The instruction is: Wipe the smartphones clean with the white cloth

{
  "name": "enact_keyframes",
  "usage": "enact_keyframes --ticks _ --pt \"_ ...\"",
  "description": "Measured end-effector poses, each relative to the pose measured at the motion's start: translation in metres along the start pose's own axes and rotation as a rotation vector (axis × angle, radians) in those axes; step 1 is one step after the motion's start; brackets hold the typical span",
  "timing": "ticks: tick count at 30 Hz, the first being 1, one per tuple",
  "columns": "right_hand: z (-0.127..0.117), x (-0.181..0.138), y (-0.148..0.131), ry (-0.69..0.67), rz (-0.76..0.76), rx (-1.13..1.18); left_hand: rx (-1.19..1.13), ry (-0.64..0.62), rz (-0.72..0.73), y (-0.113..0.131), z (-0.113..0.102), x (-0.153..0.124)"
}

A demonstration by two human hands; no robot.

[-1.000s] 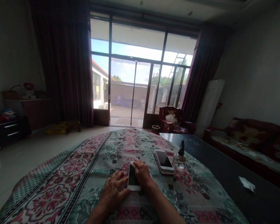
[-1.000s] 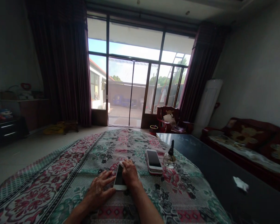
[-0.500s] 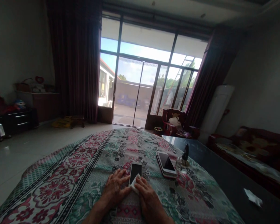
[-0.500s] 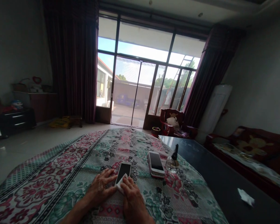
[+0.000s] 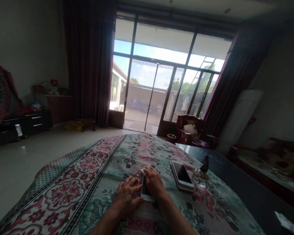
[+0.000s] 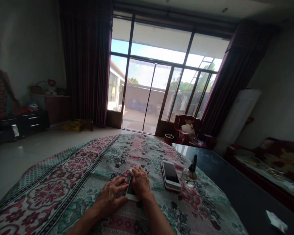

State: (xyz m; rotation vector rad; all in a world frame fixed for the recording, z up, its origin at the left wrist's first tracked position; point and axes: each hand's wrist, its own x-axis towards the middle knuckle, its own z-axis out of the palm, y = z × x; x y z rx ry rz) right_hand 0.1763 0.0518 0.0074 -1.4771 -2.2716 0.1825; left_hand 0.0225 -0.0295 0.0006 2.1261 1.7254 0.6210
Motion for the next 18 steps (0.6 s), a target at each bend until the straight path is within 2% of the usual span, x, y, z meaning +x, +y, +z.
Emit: enact_keyframes --ticks 6,18 --pt "-0.005 -0.012 0.001 -0.065 -0.085 0.034 -0.019 0.040 0.007 -0.002 0.004 0.000" --pt "-0.025 -0.080 -0.016 -0.134 -0.209 0.160 0.007 0.043 0.018 -0.007 0.009 0.003"
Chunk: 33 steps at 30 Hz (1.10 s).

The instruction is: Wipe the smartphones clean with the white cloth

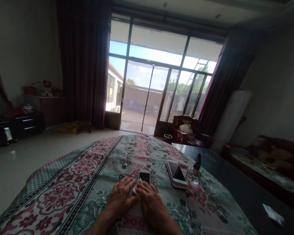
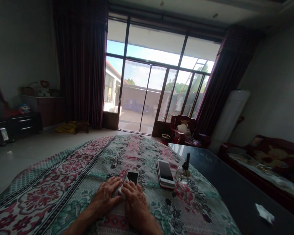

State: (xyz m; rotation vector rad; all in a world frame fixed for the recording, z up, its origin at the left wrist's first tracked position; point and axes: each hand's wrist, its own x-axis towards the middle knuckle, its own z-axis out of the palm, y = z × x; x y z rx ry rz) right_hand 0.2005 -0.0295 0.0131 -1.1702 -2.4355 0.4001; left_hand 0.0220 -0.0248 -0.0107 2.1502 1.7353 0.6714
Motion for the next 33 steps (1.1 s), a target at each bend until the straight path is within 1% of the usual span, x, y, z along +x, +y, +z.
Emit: enact_keyframes --ticks 5,9,16,20,26,30,33 --pt "0.002 -0.012 -0.004 0.025 -0.006 0.025 0.039 -0.004 0.004 -0.001 0.001 0.000" --pt "0.008 -0.014 0.003 0.062 0.029 0.001 0.066 -0.037 0.009 0.002 -0.004 0.000" --pt "0.024 -0.013 0.022 0.241 0.189 -0.041 0.096 -0.087 -0.009 0.006 -0.008 0.001" --pt "0.027 0.002 0.032 0.288 0.272 -0.013 0.096 -0.101 -0.017 0.007 -0.009 0.001" --pt "0.021 0.039 0.048 0.334 0.250 0.022 0.083 -0.095 -0.019 0.006 -0.008 0.001" --pt "0.016 0.061 0.057 0.328 0.276 0.066 0.061 -0.075 -0.007 0.005 -0.007 0.001" --pt "0.012 0.069 0.061 0.314 0.285 0.093 0.054 -0.066 0.007 0.003 -0.006 0.000"
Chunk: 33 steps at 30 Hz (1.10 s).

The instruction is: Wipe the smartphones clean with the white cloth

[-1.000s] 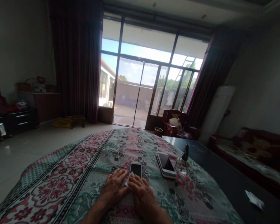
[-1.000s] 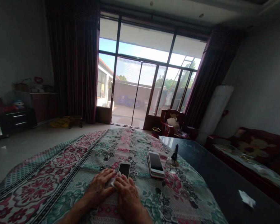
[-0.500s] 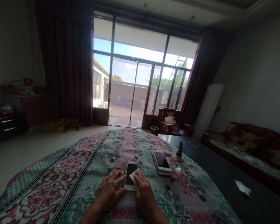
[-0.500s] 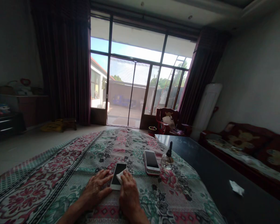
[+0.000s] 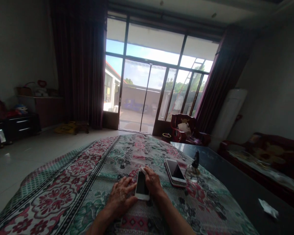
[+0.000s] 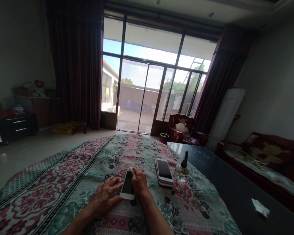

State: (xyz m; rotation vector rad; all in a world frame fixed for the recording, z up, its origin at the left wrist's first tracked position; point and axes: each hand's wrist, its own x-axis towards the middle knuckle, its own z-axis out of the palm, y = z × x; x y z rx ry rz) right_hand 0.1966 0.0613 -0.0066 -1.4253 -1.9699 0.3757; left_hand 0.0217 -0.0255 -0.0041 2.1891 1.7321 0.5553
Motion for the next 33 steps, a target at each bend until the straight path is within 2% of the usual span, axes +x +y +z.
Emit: enact_keyframes --ticks 6,10,18,24,28,33 --pt "-0.004 -0.010 0.001 0.005 -0.014 -0.001 0.014 0.000 0.008 -0.003 0.002 0.000" --pt "-0.007 -0.034 0.001 0.019 -0.039 -0.026 0.005 -0.017 0.021 -0.002 0.000 -0.001" --pt "-0.020 -0.087 -0.011 -0.054 -0.105 -0.091 0.016 -0.026 0.023 0.002 -0.006 -0.003" --pt "-0.030 -0.115 -0.023 -0.105 -0.139 -0.115 -0.009 -0.014 0.044 -0.004 -0.002 -0.003" --pt "-0.033 -0.121 -0.029 -0.133 -0.164 -0.154 -0.008 -0.022 0.052 -0.008 0.000 -0.001" --pt "-0.032 -0.112 -0.041 -0.208 -0.209 -0.180 0.006 -0.023 0.054 -0.008 0.001 0.001"
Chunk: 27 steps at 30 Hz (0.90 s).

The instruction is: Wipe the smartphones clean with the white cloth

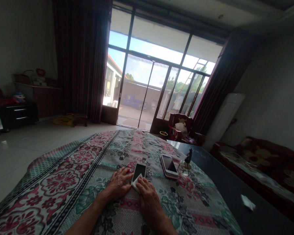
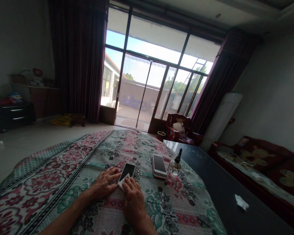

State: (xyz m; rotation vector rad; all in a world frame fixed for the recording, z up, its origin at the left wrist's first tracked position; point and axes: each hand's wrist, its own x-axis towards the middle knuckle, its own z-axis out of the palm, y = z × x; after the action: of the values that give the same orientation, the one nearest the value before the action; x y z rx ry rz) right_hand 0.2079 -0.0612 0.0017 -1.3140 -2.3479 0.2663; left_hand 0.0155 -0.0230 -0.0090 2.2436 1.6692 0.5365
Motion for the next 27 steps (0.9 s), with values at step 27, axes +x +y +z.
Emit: enact_keyframes --ticks 27 --pt "0.023 0.005 0.029 0.200 0.151 -0.030 0.062 0.052 -0.136 0.030 0.009 -0.006"
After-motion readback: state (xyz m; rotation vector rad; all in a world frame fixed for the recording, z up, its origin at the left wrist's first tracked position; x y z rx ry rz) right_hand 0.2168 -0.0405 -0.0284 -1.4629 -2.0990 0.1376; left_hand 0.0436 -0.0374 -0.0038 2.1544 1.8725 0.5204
